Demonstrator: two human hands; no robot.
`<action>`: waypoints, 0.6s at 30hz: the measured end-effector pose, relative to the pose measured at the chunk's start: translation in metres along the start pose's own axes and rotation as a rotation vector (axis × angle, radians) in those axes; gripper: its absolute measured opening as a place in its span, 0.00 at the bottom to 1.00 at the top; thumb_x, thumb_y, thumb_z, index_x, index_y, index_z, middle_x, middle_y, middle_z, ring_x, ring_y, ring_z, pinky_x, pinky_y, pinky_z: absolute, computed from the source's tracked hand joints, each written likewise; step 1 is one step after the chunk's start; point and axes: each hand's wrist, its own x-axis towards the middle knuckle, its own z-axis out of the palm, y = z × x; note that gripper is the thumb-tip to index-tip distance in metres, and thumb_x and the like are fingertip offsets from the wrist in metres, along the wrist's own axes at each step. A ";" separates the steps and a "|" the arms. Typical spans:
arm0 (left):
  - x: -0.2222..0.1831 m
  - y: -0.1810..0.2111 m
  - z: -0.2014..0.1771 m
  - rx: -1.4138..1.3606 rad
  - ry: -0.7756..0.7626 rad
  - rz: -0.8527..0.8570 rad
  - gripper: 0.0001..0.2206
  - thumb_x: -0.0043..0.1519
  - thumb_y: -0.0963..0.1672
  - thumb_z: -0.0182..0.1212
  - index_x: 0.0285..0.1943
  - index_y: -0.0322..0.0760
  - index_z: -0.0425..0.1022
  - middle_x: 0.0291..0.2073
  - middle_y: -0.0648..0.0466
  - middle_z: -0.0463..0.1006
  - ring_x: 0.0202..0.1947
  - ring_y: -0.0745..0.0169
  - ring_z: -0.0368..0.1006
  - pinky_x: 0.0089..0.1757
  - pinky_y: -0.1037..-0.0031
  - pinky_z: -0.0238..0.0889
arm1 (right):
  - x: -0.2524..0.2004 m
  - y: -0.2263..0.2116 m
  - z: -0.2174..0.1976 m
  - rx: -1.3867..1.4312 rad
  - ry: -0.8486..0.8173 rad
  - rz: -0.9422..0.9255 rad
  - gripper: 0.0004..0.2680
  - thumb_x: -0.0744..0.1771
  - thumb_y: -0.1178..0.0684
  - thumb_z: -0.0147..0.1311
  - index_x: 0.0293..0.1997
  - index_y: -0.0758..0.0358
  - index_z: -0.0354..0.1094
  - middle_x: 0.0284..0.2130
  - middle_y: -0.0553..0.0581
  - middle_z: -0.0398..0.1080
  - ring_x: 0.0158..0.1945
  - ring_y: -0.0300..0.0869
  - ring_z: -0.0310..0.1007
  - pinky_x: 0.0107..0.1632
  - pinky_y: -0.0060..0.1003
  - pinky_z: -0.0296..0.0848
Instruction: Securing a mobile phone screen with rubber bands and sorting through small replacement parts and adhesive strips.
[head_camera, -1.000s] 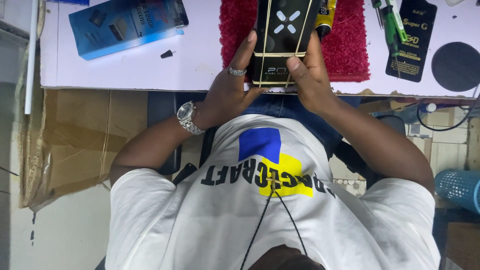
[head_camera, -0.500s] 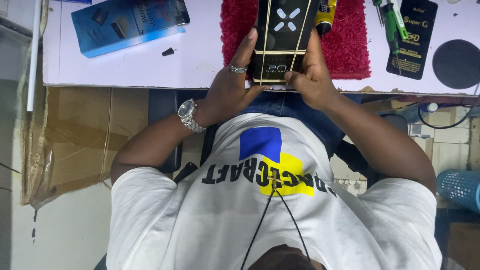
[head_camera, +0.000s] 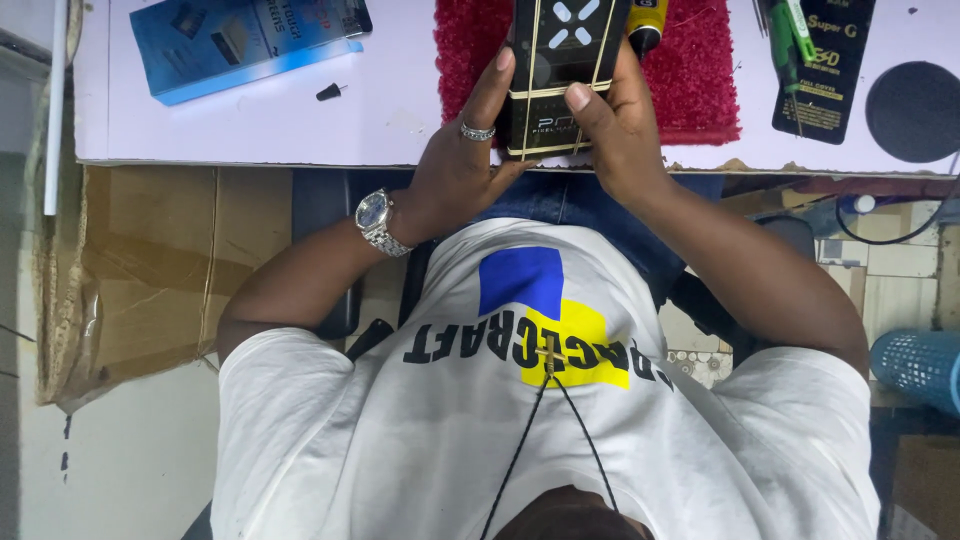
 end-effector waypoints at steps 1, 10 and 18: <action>0.000 0.000 0.001 0.003 0.004 0.003 0.53 0.77 0.39 0.79 0.92 0.49 0.26 0.90 0.55 0.34 0.90 0.42 0.51 0.71 0.62 0.84 | 0.002 -0.004 0.003 -0.001 -0.003 -0.005 0.21 0.76 0.45 0.53 0.79 0.58 0.50 0.68 0.59 0.66 0.72 0.47 0.68 0.74 0.46 0.73; -0.001 0.001 0.002 -0.018 -0.013 -0.044 0.52 0.75 0.38 0.77 0.91 0.51 0.27 0.90 0.52 0.37 0.85 0.35 0.65 0.62 0.61 0.87 | 0.002 -0.011 0.000 -0.077 -0.058 -0.014 0.21 0.75 0.43 0.54 0.74 0.60 0.53 0.63 0.58 0.68 0.67 0.47 0.71 0.70 0.44 0.74; -0.001 -0.003 0.002 -0.003 -0.013 -0.059 0.51 0.77 0.40 0.77 0.91 0.49 0.27 0.90 0.52 0.36 0.68 0.39 0.84 0.47 0.69 0.86 | 0.001 -0.011 -0.004 -0.104 -0.129 -0.016 0.24 0.75 0.49 0.55 0.79 0.62 0.45 0.68 0.62 0.64 0.72 0.50 0.66 0.76 0.46 0.69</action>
